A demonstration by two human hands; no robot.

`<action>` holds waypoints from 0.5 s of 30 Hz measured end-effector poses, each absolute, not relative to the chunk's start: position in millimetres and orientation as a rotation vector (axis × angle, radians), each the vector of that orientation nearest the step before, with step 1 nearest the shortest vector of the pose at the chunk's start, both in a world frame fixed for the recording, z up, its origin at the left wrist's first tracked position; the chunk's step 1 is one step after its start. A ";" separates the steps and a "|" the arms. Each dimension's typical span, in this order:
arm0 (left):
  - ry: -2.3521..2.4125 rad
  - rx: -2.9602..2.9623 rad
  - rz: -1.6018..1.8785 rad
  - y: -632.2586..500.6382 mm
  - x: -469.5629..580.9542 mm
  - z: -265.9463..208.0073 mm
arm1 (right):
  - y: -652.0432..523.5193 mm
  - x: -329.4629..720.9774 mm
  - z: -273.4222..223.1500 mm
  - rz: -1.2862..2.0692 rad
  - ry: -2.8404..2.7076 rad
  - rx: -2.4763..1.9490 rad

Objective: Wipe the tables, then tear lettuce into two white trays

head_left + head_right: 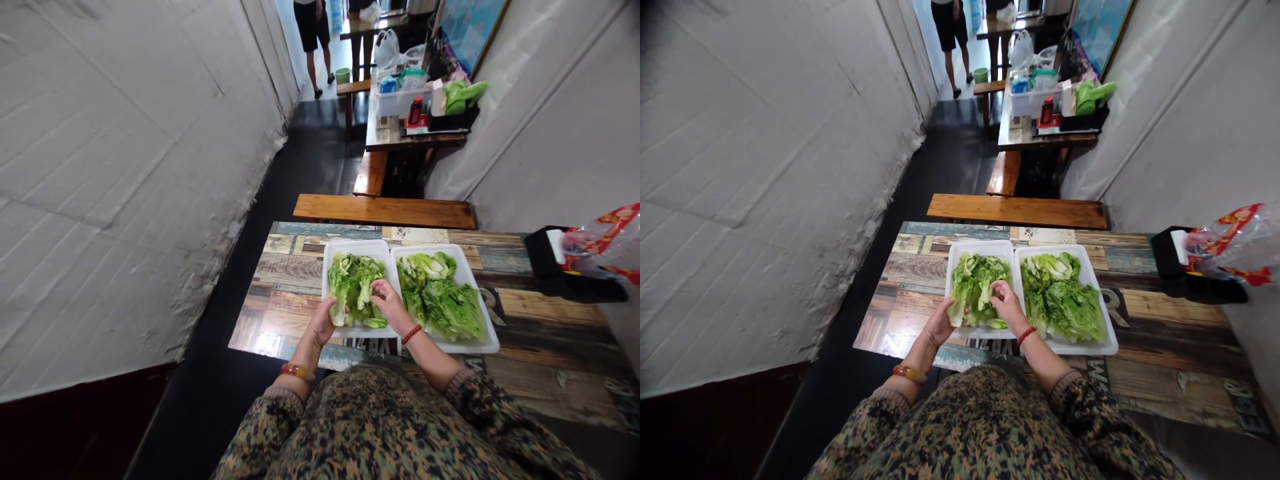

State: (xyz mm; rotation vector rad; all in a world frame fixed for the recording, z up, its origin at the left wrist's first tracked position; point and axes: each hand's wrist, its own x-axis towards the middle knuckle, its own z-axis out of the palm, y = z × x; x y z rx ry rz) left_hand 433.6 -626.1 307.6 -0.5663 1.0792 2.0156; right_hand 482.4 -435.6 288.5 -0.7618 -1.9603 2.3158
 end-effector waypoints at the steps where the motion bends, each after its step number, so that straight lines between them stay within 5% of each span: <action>1: 1.112 -0.553 2.027 -626.6 434.3 307.1 | -435.1 481.8 289.3 2.393 -1.879 -0.787; 9: 1.192 -0.617 1.978 -623.6 437.8 305.1 | -433.6 478.5 296.1 2.860 -1.296 -0.900; 15: 1.190 -0.590 1.931 -614.6 433.7 301.3 | -396.4 476.4 299.3 2.648 -1.466 -0.893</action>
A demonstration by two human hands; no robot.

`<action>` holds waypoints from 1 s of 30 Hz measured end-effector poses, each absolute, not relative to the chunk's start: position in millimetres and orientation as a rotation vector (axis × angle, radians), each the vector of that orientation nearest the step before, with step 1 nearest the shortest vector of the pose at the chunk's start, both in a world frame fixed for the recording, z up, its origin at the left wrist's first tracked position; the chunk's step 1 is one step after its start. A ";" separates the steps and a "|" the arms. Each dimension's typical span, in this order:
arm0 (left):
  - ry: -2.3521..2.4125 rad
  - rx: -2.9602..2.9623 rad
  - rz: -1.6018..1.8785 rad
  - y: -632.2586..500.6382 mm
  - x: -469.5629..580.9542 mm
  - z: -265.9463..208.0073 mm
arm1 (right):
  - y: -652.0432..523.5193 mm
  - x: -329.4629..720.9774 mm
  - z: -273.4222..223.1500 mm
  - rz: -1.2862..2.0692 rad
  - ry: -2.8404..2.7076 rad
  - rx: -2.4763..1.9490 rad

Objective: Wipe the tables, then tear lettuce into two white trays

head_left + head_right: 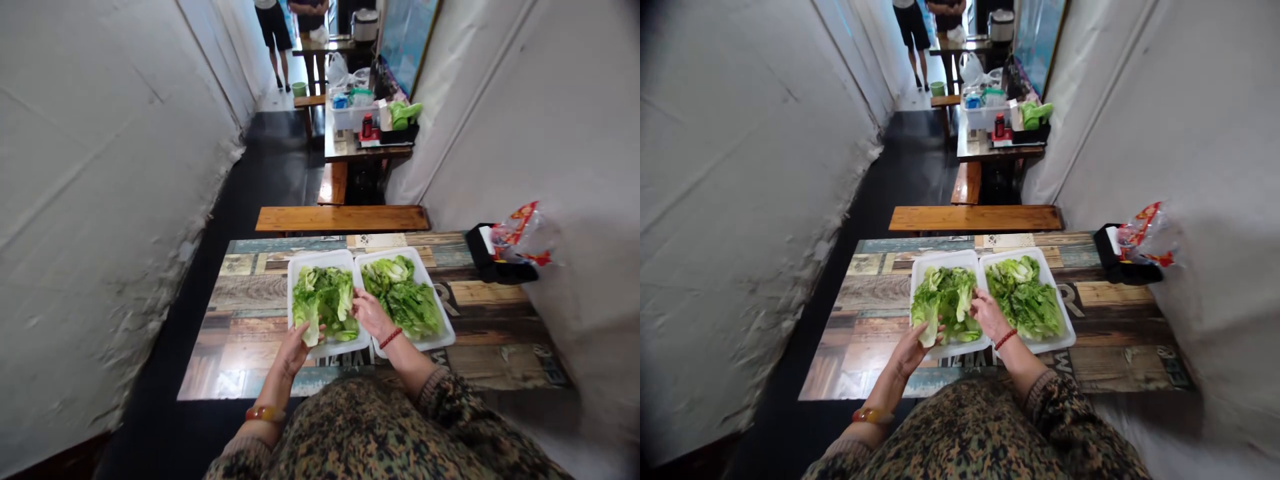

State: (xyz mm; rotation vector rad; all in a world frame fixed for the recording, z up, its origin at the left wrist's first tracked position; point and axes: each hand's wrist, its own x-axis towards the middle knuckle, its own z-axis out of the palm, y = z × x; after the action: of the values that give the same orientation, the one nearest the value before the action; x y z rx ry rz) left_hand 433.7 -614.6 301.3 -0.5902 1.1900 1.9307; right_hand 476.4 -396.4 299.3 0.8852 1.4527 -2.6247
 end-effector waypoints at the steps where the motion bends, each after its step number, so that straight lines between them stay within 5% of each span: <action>1: 1.193 -0.589 1.926 -613.0 432.8 300.4 | -382.2 474.1 299.9 -2.634 1.576 0.911; 4: 1.210 -0.590 1.913 -608.0 431.1 300.0 | -335.1 464.5 296.7 -2.606 1.903 1.019; 11: 1.248 -0.599 1.881 -599.6 426.7 305.6 | -281.4 449.3 266.7 -1.854 2.644 1.207; 19: 1.267 -0.609 1.861 -589.8 423.0 308.9 | -312.4 448.8 251.6 -0.788 3.035 0.748; 26: 1.288 -0.584 1.874 -578.5 426.1 319.6 | -305.0 443.0 258.5 -0.747 2.937 0.503; 30: 1.309 -0.556 1.914 -572.1 431.7 320.9 | -306.6 456.2 280.6 -1.117 3.076 0.593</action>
State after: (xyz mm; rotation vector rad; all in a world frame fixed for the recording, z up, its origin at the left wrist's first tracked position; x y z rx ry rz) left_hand 431.7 -572.1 320.9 -0.5565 1.3089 1.9143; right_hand 456.2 -306.6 280.6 0.5933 3.0763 -1.1167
